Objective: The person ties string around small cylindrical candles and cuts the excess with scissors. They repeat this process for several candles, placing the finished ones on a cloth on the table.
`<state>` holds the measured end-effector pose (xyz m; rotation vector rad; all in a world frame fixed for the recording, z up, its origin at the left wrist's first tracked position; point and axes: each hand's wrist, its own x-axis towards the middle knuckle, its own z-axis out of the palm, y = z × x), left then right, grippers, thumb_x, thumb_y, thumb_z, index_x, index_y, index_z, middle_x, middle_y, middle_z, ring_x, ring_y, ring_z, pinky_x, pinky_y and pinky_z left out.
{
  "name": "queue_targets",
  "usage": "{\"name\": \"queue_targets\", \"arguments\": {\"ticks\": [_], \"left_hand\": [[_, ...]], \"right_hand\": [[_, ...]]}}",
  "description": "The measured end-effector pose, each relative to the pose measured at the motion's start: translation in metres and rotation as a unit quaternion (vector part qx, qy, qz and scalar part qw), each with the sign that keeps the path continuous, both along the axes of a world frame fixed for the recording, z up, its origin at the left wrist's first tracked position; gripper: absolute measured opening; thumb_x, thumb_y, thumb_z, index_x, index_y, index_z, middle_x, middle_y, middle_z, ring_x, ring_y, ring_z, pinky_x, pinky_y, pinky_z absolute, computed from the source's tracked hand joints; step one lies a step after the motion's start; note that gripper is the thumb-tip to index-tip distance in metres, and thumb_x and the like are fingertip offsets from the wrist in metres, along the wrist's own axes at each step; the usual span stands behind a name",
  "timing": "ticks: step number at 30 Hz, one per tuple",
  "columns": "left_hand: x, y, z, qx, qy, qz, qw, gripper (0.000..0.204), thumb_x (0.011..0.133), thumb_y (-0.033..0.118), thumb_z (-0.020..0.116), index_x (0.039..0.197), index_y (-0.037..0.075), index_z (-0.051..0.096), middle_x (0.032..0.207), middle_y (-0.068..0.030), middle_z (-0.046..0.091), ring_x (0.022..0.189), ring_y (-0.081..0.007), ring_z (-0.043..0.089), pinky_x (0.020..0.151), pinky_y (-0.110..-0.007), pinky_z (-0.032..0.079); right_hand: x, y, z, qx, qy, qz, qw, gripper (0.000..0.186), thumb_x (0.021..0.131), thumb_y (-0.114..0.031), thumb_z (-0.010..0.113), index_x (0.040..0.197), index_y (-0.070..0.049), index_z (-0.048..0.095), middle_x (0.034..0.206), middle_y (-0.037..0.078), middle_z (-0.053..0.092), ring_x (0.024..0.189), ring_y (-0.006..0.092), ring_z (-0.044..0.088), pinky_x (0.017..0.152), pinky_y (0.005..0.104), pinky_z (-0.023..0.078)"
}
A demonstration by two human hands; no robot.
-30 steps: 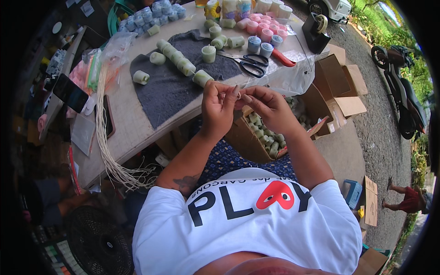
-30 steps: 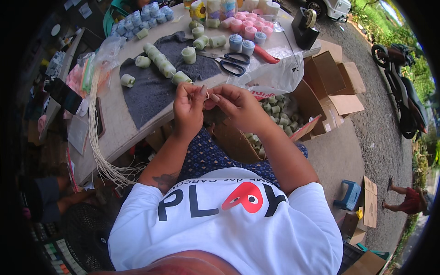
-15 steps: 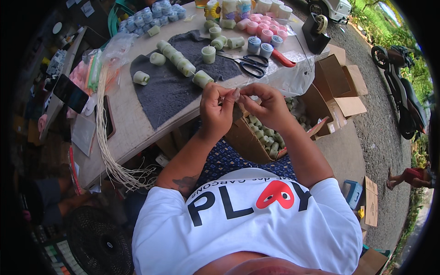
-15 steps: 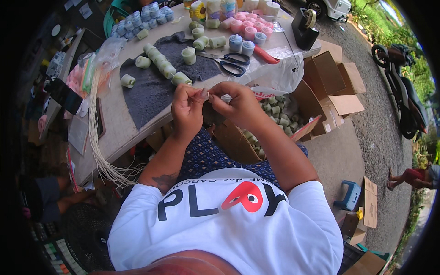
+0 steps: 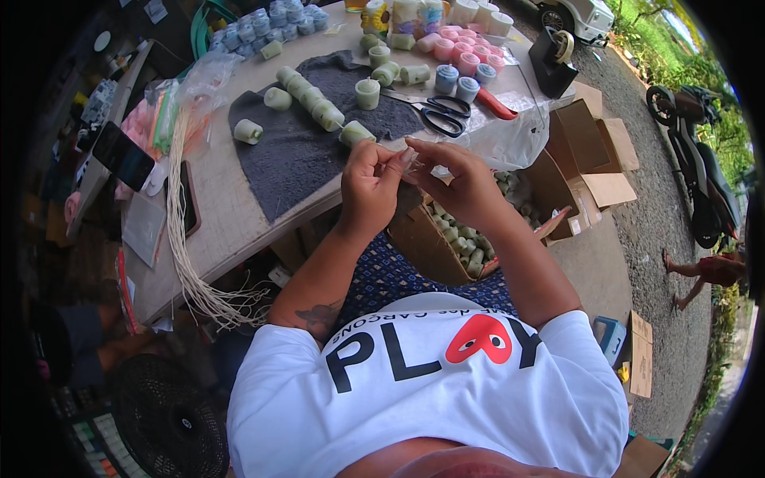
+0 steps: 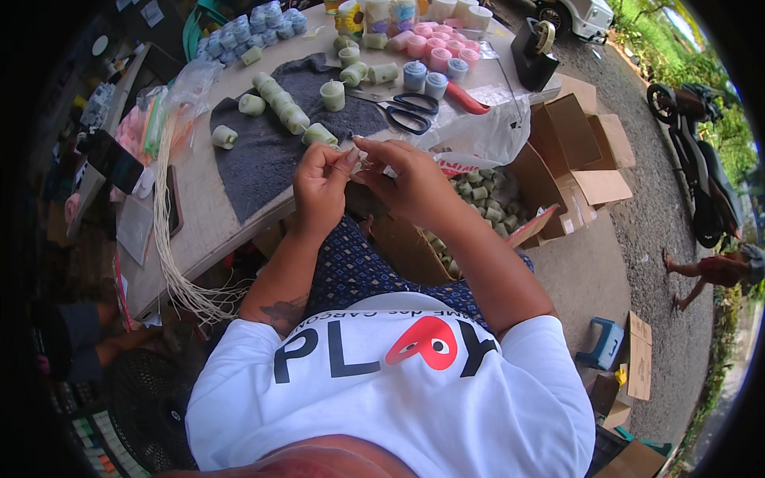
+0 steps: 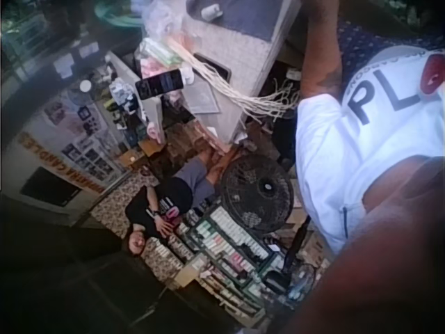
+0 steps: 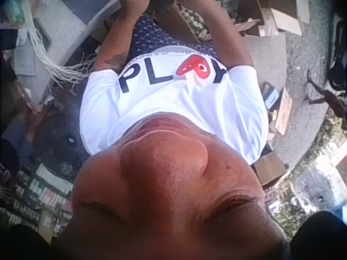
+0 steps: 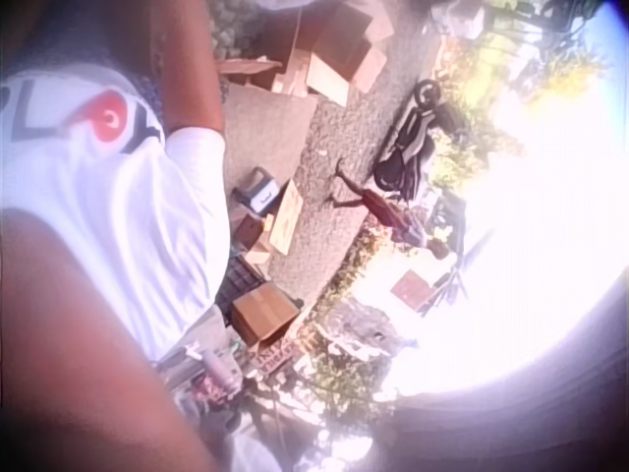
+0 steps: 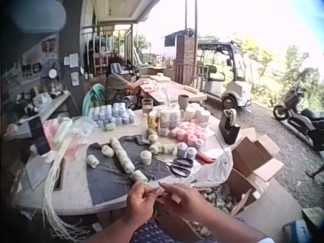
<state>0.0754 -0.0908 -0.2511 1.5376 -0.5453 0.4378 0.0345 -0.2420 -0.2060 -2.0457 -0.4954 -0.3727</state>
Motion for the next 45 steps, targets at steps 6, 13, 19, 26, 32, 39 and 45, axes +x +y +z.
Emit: {"name": "queue_targets", "arguments": {"ticks": [6, 13, 19, 26, 32, 39, 45], "left_hand": [[-0.008, 0.012, 0.0, 0.071, -0.001, -0.024, 0.997, 0.024, 0.086, 0.014, 0.066, 0.069, 0.003, 0.052, 0.068, -0.0042, 0.046, 0.058, -0.0137, 0.042, 0.053, -0.027, 0.036], [-0.029, 0.028, -0.002, 0.139, 0.009, -0.027, 0.99, 0.024, 0.084, 0.013, 0.068, 0.069, 0.003, 0.052, 0.067, -0.0037, 0.045, 0.057, -0.0139, 0.042, 0.05, -0.027, 0.035], [-0.032, 0.025, 0.002, 0.117, 0.017, -0.044, 0.992, 0.023, 0.084, 0.013, 0.068, 0.07, 0.003, 0.053, 0.067, -0.0034, 0.046, 0.057, -0.014, 0.042, 0.051, -0.027, 0.035], [-0.013, 0.04, 0.005, 0.198, 0.055, -0.125, 0.971, 0.012, 0.083, 0.012, 0.068, 0.088, 0.007, 0.06, 0.091, -0.0039, 0.05, 0.071, -0.0103, 0.045, 0.063, -0.023, 0.041], [0.023, 0.078, 0.053, 0.531, -0.085, 0.033, 0.843, 0.061, 0.077, 0.003, 0.063, 0.133, 0.021, 0.044, 0.145, -0.0073, 0.029, 0.131, -0.0281, 0.032, 0.104, -0.042, 0.031], [0.057, 0.067, 0.031, 0.655, -0.151, 0.09, 0.735, 0.049, 0.081, -0.004, 0.047, 0.123, 0.019, 0.053, 0.128, -0.0061, 0.052, 0.132, -0.027, 0.036, 0.108, -0.048, 0.022], [0.031, 0.048, 0.061, 0.342, -0.118, 0.051, 0.931, 0.048, 0.071, 0.005, 0.073, 0.116, 0.013, 0.058, 0.11, -0.0085, 0.062, 0.1, -0.0227, 0.057, 0.083, -0.034, 0.045]], "right_hand": [[-0.004, -0.006, -0.008, -0.148, -0.06, 0.021, 0.987, 0.022, 0.079, -0.007, 0.064, 0.1, -0.005, 0.061, 0.09, 0.014, 0.061, 0.081, 0.0312, 0.06, 0.071, 0.039, 0.049], [-0.024, -0.006, -0.019, -0.19, -0.105, 0.057, 0.974, 0.017, 0.079, -0.004, 0.065, 0.095, -0.004, 0.059, 0.089, 0.012, 0.061, 0.08, 0.0298, 0.06, 0.067, 0.0372, 0.05], [-0.032, -0.011, -0.018, -0.153, -0.08, 0.024, 0.985, 0.018, 0.078, -0.002, 0.066, 0.093, -0.004, 0.057, 0.086, 0.011, 0.061, 0.079, 0.0295, 0.06, 0.066, 0.0366, 0.049], [-0.031, -0.014, -0.014, -0.13, -0.05, -0.001, 0.99, 0.017, 0.079, 0.0, 0.065, 0.093, -0.005, 0.058, 0.084, 0.009, 0.06, 0.078, 0.029, 0.06, 0.067, 0.0354, 0.049], [-0.075, -0.01, 0.087, -0.035, -0.079, 0.195, 0.977, 0.029, 0.08, 0.001, 0.062, 0.108, -0.004, 0.063, 0.096, 0.013, 0.06, 0.094, 0.0291, 0.06, 0.084, 0.0387, 0.047], [-0.11, 0.014, 0.15, -0.04, -0.325, 0.25, 0.911, 0.012, 0.088, -0.012, 0.051, 0.087, -0.006, 0.062, 0.091, 0.011, 0.06, 0.08, 0.0229, 0.061, 0.077, 0.0386, 0.052], [-0.111, -0.031, 0.114, 0.035, -0.256, 0.022, 0.966, 0.023, 0.077, 0.007, 0.052, 0.093, -0.007, 0.061, 0.092, 0.01, 0.06, 0.084, 0.0233, 0.061, 0.079, 0.0349, 0.05]]}}
